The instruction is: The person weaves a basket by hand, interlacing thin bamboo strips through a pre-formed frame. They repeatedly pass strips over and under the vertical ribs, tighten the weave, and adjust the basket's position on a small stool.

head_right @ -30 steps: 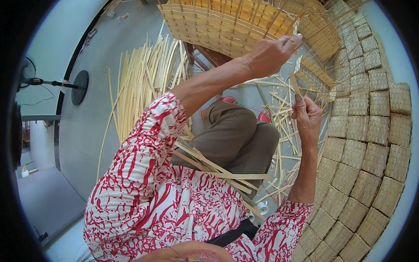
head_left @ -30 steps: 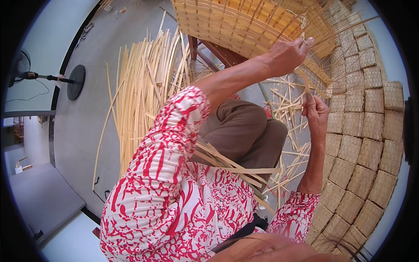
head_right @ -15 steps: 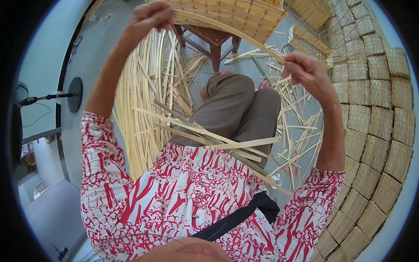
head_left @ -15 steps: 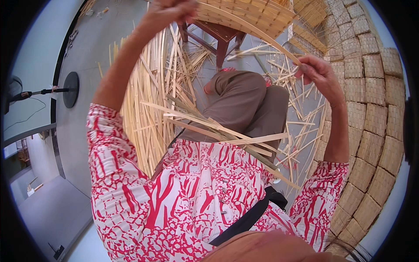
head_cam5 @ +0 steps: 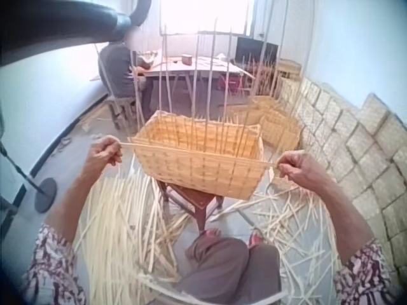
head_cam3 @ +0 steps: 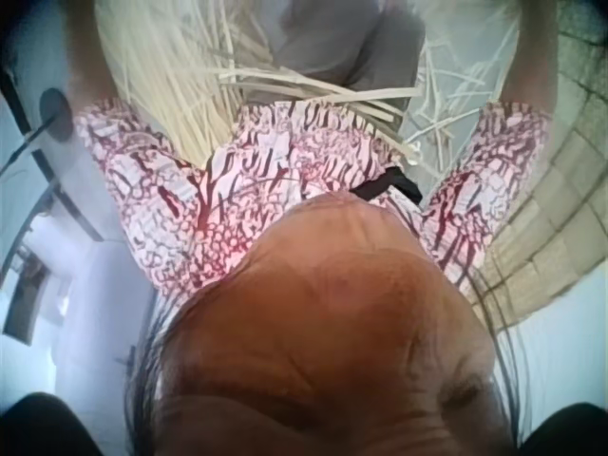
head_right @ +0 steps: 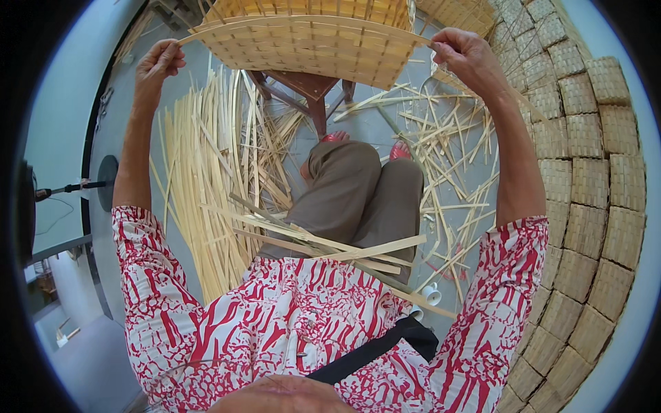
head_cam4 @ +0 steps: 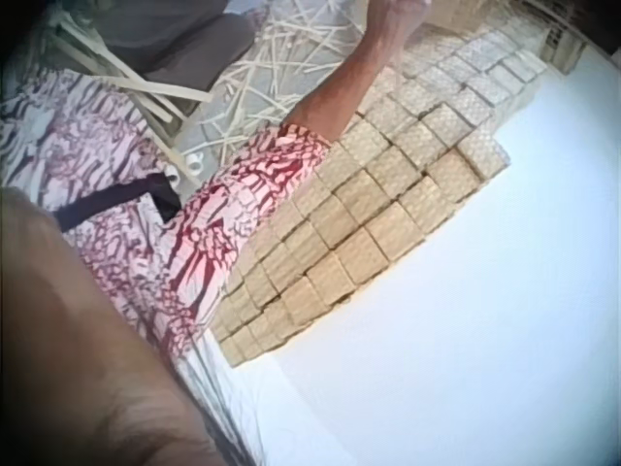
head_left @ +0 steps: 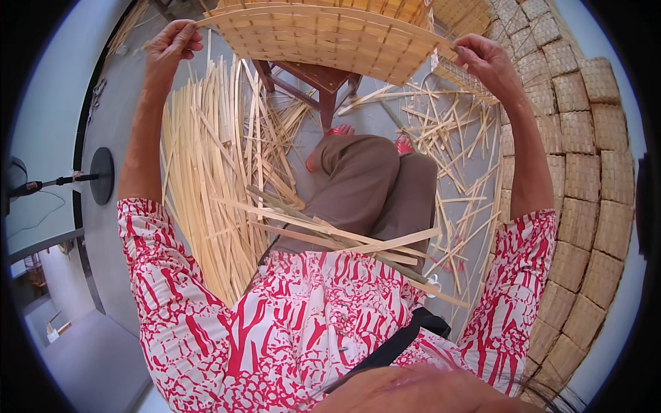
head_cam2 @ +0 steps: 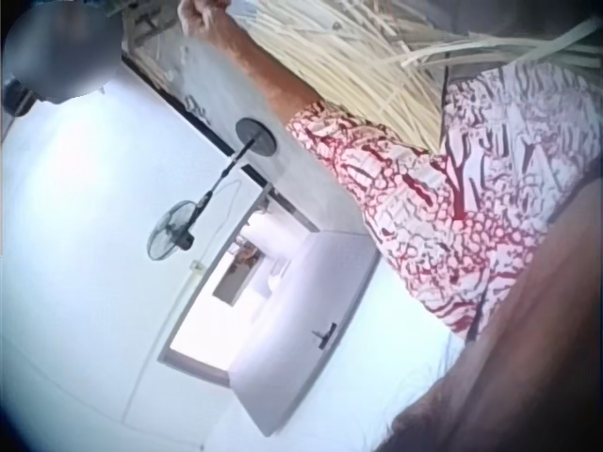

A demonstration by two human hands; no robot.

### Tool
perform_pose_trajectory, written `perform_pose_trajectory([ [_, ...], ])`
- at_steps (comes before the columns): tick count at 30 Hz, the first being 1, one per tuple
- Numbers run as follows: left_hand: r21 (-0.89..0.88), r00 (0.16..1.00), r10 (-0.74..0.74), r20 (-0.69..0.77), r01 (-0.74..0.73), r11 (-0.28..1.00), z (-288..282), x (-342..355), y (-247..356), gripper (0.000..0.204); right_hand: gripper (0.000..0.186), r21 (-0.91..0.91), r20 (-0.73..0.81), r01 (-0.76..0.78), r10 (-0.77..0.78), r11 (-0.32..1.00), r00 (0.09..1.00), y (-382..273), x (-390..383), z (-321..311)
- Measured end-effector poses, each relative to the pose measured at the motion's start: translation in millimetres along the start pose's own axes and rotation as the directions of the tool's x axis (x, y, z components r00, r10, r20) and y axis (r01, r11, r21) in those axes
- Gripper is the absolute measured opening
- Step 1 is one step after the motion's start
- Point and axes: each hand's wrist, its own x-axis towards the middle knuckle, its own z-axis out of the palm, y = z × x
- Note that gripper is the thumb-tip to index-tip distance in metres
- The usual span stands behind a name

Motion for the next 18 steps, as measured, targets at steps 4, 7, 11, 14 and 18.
perform_pose_trajectory([
  [4, 0.028, 0.995, 0.066, -0.077, -0.064, 0.998, -7, 2, -5, 0.020, 0.019, -0.028, -0.052, 0.014, -0.016, 1.000, 0.999, 4, 6, 0],
  [7, 0.135, 0.969, 0.198, -0.149, -0.179, 0.975, -12, 10, -7, 0.021, 0.018, -0.059, -0.095, 0.049, -0.054, 0.997, 0.994, 4, 7, 4],
  [11, 0.079, 0.927, 0.312, -0.210, -0.302, 0.950, -14, 28, -23, 0.022, 0.016, -0.099, -0.153, 0.118, -0.132, 0.988, 0.979, 3, 5, 7],
  [14, 0.002, 0.933, 0.333, -0.135, -0.336, 0.942, -5, 33, -13, 0.023, 0.013, 0.090, -0.187, 0.095, -0.077, 0.991, 0.979, 6, 3, 11],
  [18, 0.076, 0.963, 0.227, -0.148, -0.218, 0.973, -3, 46, -15, 0.028, 0.015, -0.168, -0.182, 0.089, -0.120, 0.982, 0.976, -5, -2, 0],
])
